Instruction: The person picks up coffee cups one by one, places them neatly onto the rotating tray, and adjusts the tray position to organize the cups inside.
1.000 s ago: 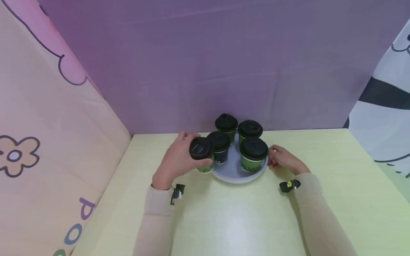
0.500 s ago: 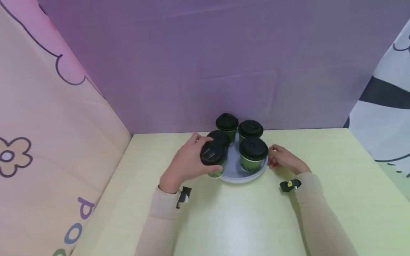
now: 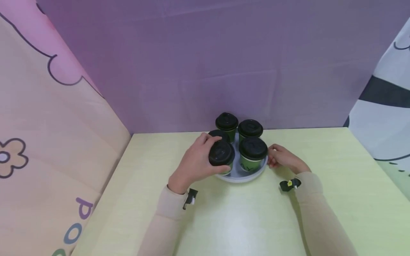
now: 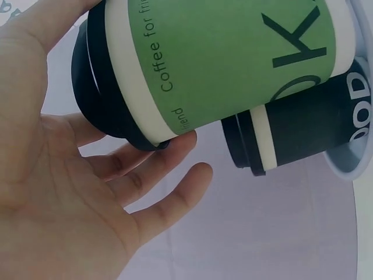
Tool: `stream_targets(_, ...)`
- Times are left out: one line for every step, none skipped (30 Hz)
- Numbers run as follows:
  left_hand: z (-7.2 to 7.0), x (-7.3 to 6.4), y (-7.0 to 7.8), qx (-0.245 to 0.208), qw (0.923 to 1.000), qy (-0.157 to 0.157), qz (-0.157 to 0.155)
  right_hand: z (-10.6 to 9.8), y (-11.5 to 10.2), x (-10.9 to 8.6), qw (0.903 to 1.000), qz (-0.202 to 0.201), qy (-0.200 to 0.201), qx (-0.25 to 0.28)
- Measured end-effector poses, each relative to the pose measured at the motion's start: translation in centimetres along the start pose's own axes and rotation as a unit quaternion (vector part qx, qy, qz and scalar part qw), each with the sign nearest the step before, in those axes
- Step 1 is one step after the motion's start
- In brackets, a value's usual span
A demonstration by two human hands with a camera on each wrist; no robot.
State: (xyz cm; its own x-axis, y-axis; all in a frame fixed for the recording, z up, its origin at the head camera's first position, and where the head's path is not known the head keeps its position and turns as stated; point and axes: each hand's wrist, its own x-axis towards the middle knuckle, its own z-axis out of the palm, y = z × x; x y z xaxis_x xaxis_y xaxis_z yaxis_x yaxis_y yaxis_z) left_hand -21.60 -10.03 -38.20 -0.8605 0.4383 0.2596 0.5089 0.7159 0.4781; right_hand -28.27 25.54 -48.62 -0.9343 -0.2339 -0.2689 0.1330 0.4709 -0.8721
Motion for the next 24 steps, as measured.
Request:
stream_targets(0.1, 0.0, 0.0, 0.001, 1.0, 0.0, 0.002, 0.0, 0.0, 0.0, 1.0, -0.001, -0.001, -0.001)
stream_targets(0.2, 0.1, 0.0, 0.002, 1.0, 0.0, 0.004, 0.0, 0.0, 0.0, 1.0, 0.0, 0.0, -0.001)
stream_targets(0.4, 0.1, 0.1, 0.003, 1.0, 0.0, 0.007, 0.0, 0.0, 0.0, 1.0, -0.001, 0.0, -0.002)
stream_targets(0.5, 0.2, 0.1, 0.005, 0.9999, -0.001, 0.01, 0.0, 0.0, 0.0, 1.0, -0.001, -0.001, -0.002)
stream_targets(0.6, 0.2, 0.1, 0.006, 0.9999, 0.0, 0.012, 0.0, 0.0, 0.0, 1.0, -0.002, -0.001, -0.002)
stream_targets(0.8, 0.2, 0.1, 0.006, 0.9999, 0.0, 0.015, 0.0, 0.0, -0.1, 1.0, -0.002, -0.001, -0.001)
stream_targets(0.9, 0.2, 0.1, 0.006, 0.9998, 0.001, 0.019, 0.0, -0.1, -0.1, 1.0, -0.002, -0.001, 0.0)
stream_targets(1.0, 0.3, 0.2, 0.005, 0.9997, 0.003, 0.022, 0.0, -0.1, -0.1, 1.0, -0.002, -0.001, 0.0)
stream_targets(1.1, 0.3, 0.2, 0.005, 0.9997, 0.005, 0.025, 0.1, -0.1, -0.1, 1.0, -0.004, -0.002, 0.0)
stream_targets(1.2, 0.3, 0.3, 0.005, 0.9996, 0.007, 0.028, 0.1, -0.1, -0.2, 1.0, -0.004, -0.003, 0.001)
stream_targets(1.2, 0.2, 0.3, 0.004, 0.9995, 0.01, 0.03, 0.1, -0.2, -0.2, 1.0, -0.005, -0.003, 0.001)
stream_targets(1.3, 0.2, 0.4, 0.005, 0.9994, 0.014, 0.033, 0.1, -0.2, -0.3, 1.0, -0.006, -0.004, 0.001)
stream_targets(1.4, 0.2, 0.5, 0.007, 0.9992, 0.018, 0.035, 0.1, -0.3, -0.3, 1.0, -0.007, -0.005, 0.001)
stream_targets(1.4, 0.2, 0.5, 0.008, 0.9991, 0.021, 0.037, 0.1, -0.3, -0.4, 0.9999, -0.009, -0.006, -0.001)
stream_targets(1.5, 0.2, 0.6, 0.011, 0.9989, 0.025, 0.039, 0.2, -0.4, -0.5, 0.9999, -0.011, -0.006, -0.001)
stream_targets(1.5, 0.2, 0.6, 0.015, 0.9987, 0.028, 0.04, 0.1, -0.4, -0.5, 0.9999, -0.012, -0.007, -0.003)
stream_targets(1.6, 0.2, 0.6, 0.018, 0.9986, 0.03, 0.041, 0.1, -0.5, -0.6, 0.9999, -0.012, -0.006, -0.003)
stream_targets(1.7, 0.2, 0.6, 0.021, 0.9984, 0.032, 0.042, 0.1, -0.5, -0.6, 0.9999, -0.012, -0.007, -0.005)
stream_targets(1.7, 0.3, 0.6, 0.024, 0.9984, 0.032, 0.041, 0.1, -0.5, -0.6, 0.9999, -0.011, -0.006, -0.006)
stream_targets(1.8, 0.3, 0.6, 0.027, 0.9983, 0.032, 0.041, 0.2, -0.5, -0.6, 0.9999, -0.012, -0.007, -0.008)
stream_targets(1.8, 0.3, 0.6, 0.029, 0.9983, 0.031, 0.039, 0.1, -0.5, -0.7, 0.9999, -0.01, -0.005, -0.008)
stream_targets(1.9, 0.3, 0.6, 0.031, 0.9984, 0.031, 0.037, 0.1, -0.5, -0.7, 0.9999, -0.007, -0.004, -0.008)
stream_targets(1.9, 0.3, 0.6, 0.033, 0.9984, 0.03, 0.035, 0.1, -0.5, -0.6, 1.0, -0.004, -0.002, -0.006)
stream_targets(2.0, 0.3, 0.6, 0.035, 0.9985, 0.029, 0.032, 0.2, -0.5, -0.6, 0.9999, -0.005, -0.003, -0.009)
